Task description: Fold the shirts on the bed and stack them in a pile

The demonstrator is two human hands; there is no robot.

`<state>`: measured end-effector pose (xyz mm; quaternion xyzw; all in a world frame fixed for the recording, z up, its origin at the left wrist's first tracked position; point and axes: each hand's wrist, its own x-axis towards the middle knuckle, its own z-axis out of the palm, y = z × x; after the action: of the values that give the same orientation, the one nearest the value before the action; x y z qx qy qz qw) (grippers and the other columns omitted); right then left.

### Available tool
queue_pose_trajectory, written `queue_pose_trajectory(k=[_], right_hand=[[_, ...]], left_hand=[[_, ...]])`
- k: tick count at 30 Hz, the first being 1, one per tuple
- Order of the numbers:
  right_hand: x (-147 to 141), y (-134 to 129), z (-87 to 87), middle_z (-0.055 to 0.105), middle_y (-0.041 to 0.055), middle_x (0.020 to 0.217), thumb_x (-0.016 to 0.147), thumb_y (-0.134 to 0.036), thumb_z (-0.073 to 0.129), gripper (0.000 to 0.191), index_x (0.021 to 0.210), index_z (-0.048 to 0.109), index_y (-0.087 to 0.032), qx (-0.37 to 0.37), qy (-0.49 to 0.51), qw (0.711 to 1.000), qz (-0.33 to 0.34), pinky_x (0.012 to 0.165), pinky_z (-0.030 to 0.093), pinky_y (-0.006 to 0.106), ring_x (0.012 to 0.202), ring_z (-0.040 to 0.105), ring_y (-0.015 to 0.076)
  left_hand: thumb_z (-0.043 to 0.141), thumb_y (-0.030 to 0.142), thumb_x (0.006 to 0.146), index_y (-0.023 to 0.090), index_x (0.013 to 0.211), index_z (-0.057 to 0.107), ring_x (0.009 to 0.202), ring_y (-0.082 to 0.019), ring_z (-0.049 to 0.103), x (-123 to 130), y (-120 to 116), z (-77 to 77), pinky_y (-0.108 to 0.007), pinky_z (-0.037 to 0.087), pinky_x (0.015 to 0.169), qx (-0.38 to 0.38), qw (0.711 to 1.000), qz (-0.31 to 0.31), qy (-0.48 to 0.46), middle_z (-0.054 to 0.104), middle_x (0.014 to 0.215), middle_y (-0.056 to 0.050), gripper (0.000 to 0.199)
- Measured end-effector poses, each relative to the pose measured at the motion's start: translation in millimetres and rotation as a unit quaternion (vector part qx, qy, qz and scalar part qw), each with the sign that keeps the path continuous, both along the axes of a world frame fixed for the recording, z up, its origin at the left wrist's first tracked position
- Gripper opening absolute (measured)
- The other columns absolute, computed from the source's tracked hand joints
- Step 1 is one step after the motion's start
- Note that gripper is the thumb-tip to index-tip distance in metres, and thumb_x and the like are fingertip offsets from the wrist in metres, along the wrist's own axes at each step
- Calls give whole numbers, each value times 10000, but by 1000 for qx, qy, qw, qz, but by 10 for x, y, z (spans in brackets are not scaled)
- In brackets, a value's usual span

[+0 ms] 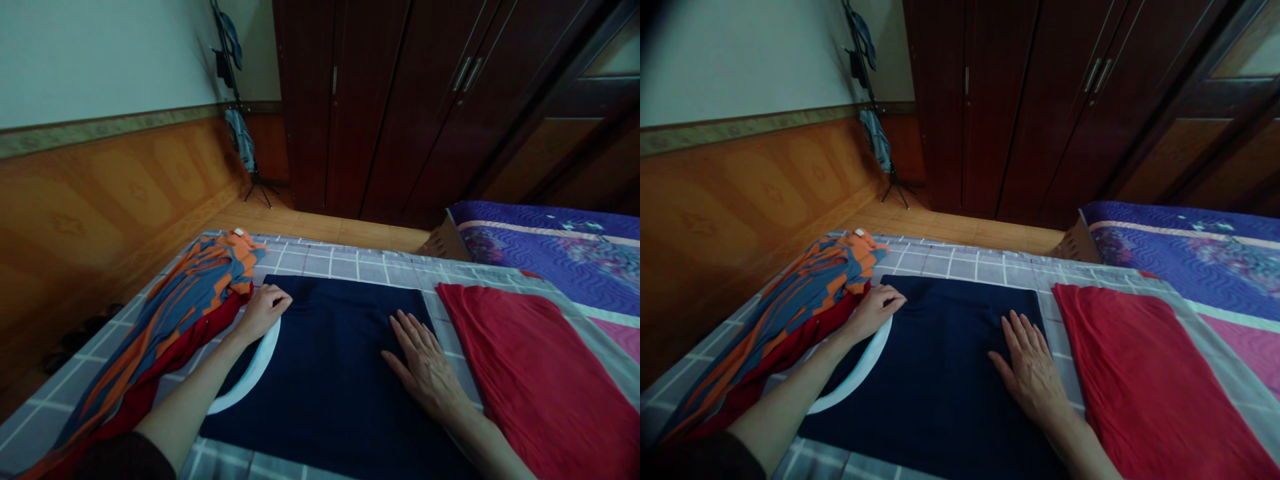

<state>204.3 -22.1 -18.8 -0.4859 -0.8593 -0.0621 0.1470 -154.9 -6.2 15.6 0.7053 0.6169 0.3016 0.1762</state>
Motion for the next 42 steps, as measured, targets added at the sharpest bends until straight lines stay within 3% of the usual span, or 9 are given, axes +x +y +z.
queue_pose_trajectory(k=[4, 8, 13, 15, 19, 22, 31, 36, 42], right_hand=[[-7, 3, 5, 409, 172, 1427, 925, -538, 335, 639, 1346, 468, -76, 13, 0, 1000, 5, 1039, 373, 502, 1331, 346, 321], [-10, 3, 13, 420, 163, 1422, 925, -538, 330, 631, 1338, 479, -85, 12, 5, 1000, 6, 1039, 375, 504, 1327, 355, 316], [-11, 5, 13, 423, 162, 1420, 923, -542, 330, 635, 1336, 480, -84, 14, -1, 1000, 3, 1035, 380, 502, 1324, 360, 316], [-11, 5, 9, 426, 165, 1418, 922, -540, 337, 637, 1338, 477, -78, 19, -5, 1000, 3, 1028, 387, 503, 1321, 364, 321], [-9, 2, 3, 425, 167, 1418, 919, -538, 349, 631, 1336, 481, -83, 22, -5, 1000, 3, 1022, 392, 504, 1315, 372, 323], [-6, -1, 3, 421, 162, 1421, 916, -543, 355, 628, 1337, 480, -94, 19, 5, 1000, 3, 1029, 386, 499, 1321, 366, 317], [-7, 5, 19, 425, 159, 1419, 918, -549, 336, 632, 1333, 483, -96, 10, 13, 1000, 4, 1032, 384, 504, 1322, 365, 311], [1, 4, 13, 415, 150, 1429, 917, -537, 356, 618, 1348, 466, -108, 5, 13, 1000, 7, 1046, 365, 498, 1333, 348, 304], [4, 9, 15, 413, 154, 1430, 910, -552, 360, 634, 1342, 468, -101, 3, 17, 1000, 7, 1053, 354, 495, 1335, 343, 308]], left_hand=[[520, 279, 826, 182, 689, 633, 728, -171, 547, 127, 15, 9, -294, 407, 732, -8, 1000, 0, -27, 631, 703, -16, 203], [422, 318, 872, 168, 799, 576, 654, -133, 555, 136, 9, -4, -230, 415, 619, -26, 996, -13, -80, 605, 704, -2, 227], [438, 315, 853, 159, 984, 609, 803, -146, 618, 127, 31, 80, -222, 442, 716, -86, 991, -43, -97, 675, 890, -37, 265], [403, 336, 874, 166, 912, 647, 792, -151, 612, 148, 88, 147, -226, 426, 706, -116, 991, -52, -47, 680, 872, -31, 299], [447, 426, 854, 168, 538, 575, 541, -138, 517, 233, 246, 262, -245, 338, 579, -143, 987, -59, 32, 527, 504, 18, 428], [526, 409, 808, 169, 487, 544, 499, -123, 484, 330, 303, 296, -244, 295, 560, -148, 985, -67, 57, 467, 449, 39, 401], [534, 295, 844, 205, 795, 606, 657, -139, 559, 424, 246, 153, -241, 355, 658, -56, 996, -24, 67, 619, 685, 30, 126], [591, 367, 833, 219, 726, 597, 564, -138, 529, 251, 293, 64, -249, 352, 627, -40, 995, -19, 93, 550, 555, 50, 183], [614, 472, 828, 211, 738, 617, 674, -175, 580, 179, 300, -33, -293, 383, 749, 31, 984, -31, 173, 616, 640, 2, 277]])
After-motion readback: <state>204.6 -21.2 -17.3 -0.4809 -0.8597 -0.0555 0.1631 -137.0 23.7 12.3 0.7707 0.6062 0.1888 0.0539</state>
